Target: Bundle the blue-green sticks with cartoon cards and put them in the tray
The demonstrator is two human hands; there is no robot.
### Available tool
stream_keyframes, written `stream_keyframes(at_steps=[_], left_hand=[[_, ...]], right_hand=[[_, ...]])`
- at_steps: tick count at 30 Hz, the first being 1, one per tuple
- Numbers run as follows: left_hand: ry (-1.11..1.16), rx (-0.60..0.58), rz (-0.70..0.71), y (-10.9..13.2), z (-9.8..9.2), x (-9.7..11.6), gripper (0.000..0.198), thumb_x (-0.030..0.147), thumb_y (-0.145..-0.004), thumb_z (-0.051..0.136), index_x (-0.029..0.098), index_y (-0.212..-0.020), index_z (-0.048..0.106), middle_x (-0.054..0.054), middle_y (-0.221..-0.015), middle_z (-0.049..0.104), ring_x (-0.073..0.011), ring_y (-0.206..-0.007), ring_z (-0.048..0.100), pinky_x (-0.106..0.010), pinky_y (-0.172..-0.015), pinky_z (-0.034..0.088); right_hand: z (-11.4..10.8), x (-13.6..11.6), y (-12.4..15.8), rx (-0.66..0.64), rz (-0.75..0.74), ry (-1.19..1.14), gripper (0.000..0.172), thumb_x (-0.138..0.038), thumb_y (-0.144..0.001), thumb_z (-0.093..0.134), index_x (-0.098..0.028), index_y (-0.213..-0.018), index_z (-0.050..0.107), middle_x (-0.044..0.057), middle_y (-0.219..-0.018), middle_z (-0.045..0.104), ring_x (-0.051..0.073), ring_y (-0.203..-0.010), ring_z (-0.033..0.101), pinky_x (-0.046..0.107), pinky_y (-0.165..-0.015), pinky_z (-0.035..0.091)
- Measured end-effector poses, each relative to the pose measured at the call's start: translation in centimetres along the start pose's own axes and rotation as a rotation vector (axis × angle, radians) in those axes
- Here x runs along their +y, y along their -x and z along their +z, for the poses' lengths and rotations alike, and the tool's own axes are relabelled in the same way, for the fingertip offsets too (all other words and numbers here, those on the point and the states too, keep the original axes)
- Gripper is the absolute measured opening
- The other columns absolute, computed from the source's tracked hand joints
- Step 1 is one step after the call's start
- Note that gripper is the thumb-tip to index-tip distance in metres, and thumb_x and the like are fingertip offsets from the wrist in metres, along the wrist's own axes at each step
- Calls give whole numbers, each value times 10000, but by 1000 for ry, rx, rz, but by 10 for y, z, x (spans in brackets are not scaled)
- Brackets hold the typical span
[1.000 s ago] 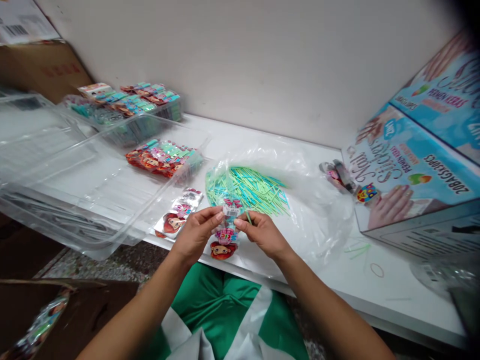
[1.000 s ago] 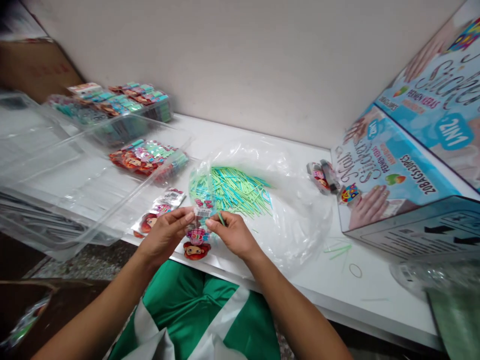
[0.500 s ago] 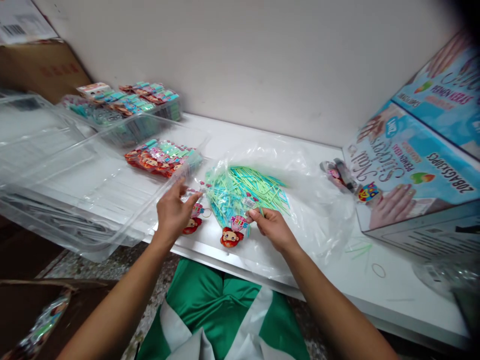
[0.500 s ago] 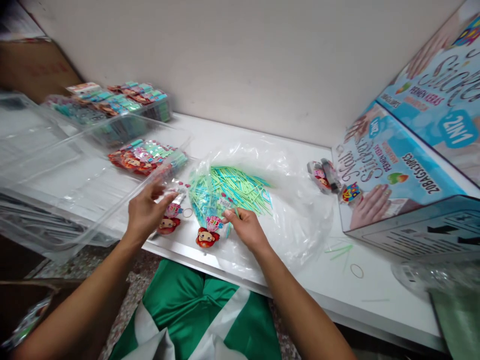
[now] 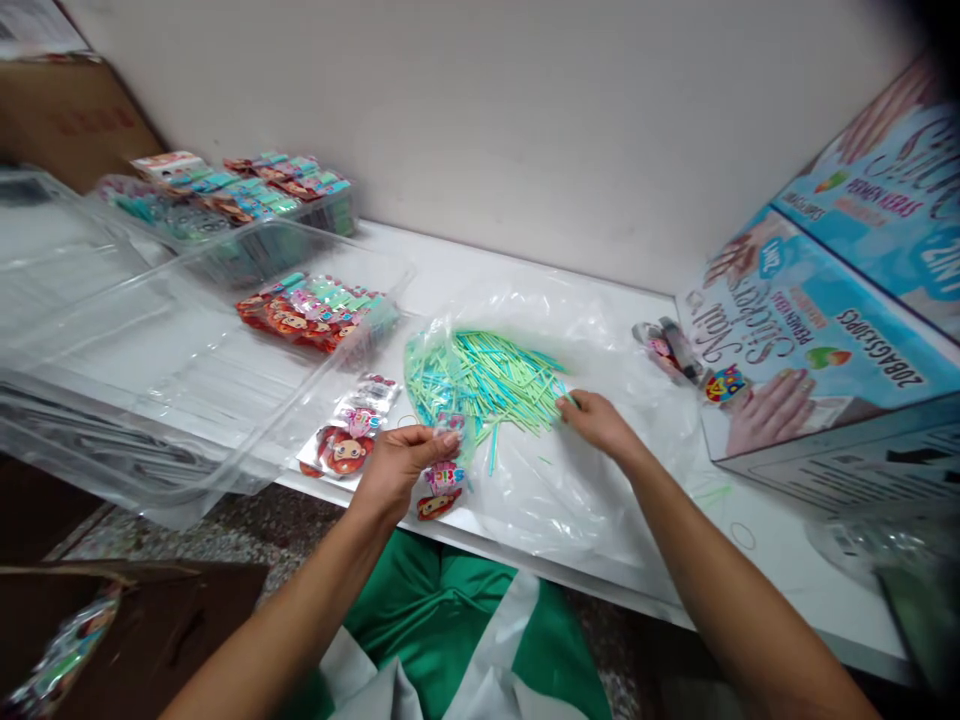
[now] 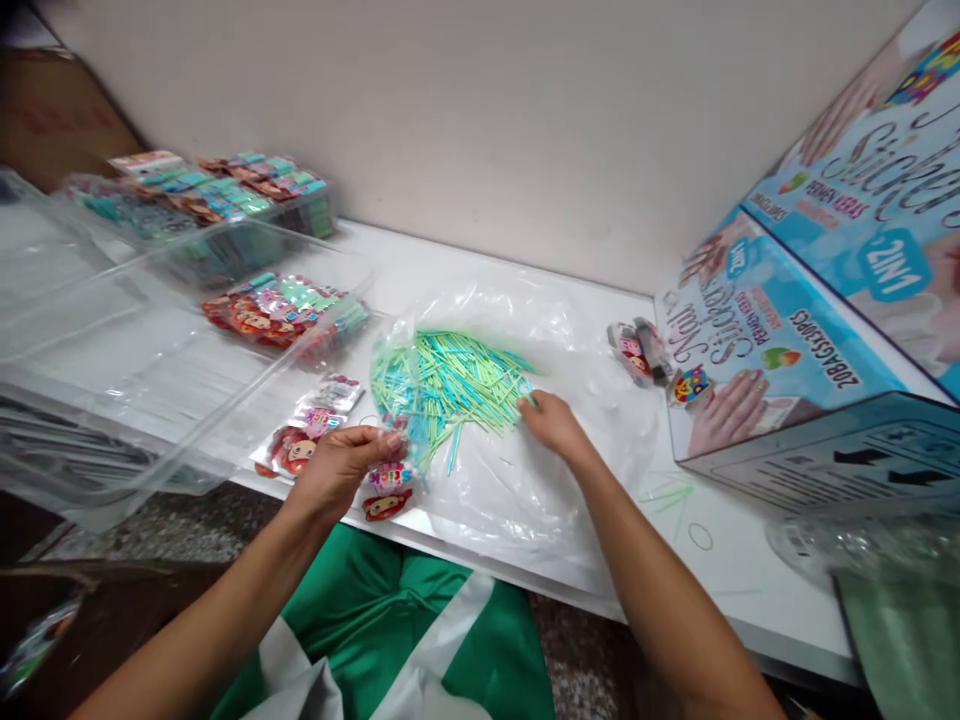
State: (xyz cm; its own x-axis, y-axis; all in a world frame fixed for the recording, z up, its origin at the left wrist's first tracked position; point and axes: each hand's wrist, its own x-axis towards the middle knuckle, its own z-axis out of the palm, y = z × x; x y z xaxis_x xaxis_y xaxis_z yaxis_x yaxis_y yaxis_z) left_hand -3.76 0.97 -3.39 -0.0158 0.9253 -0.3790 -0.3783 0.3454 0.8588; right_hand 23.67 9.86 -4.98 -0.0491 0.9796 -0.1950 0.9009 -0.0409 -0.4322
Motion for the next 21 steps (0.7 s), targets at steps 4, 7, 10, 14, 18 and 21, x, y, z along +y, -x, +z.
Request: stream_keyframes(at_steps=[4,7,10,14,18,21], left_hand=[[113,-8,-49,4,3,-2,255,212,-510,837,122,-572,607,2,-571,664,-107,-560,613,-215,-597,466],[123,-66,-61,7,5,-1,247,226,-554,818,118,-602,601,-7,-595,666,-107,-564,612,-227,-610,473],[124,-81,-75,8,2,1,257,225,-564,814,116,-605,585,-13,-618,669,-109,-576,614,-237,-630,478],[131,-101,-106,10,-1,0,245,247,-605,793,111,-642,592,-37,-667,680,-115,-614,620,-240,-657,480],[168,-108,-135,13,1,0,238,309,-682,738,110,-728,614,-71,-731,693,-142,-684,635,-247,-651,490],[185,-110,-144,15,2,1,226,296,-694,728,106,-733,612,-68,-717,687,-134,-665,627,-232,-621,488]], right_hand=[[-5,20,-43,22,123,147,387,-368,-853,384,-84,-793,639,178,-811,656,253,-778,593,287,-623,363],[6,10,-55,-4,103,189,473,-465,-854,373,-80,-866,648,191,-890,659,268,-827,601,287,-642,373],[16,-2,-56,-60,32,193,450,-515,-792,473,-110,-880,650,146,-906,667,245,-817,598,267,-643,377],[15,-6,-53,-135,-38,162,278,-401,-730,577,-128,-754,627,104,-816,653,213,-760,574,252,-612,355],[3,-2,-46,-141,-54,79,184,-306,-723,565,-153,-623,536,47,-672,587,172,-666,522,247,-569,329],[0,3,-39,-88,-64,-27,201,-294,-756,501,-176,-599,461,15,-640,534,150,-641,479,247,-569,330]])
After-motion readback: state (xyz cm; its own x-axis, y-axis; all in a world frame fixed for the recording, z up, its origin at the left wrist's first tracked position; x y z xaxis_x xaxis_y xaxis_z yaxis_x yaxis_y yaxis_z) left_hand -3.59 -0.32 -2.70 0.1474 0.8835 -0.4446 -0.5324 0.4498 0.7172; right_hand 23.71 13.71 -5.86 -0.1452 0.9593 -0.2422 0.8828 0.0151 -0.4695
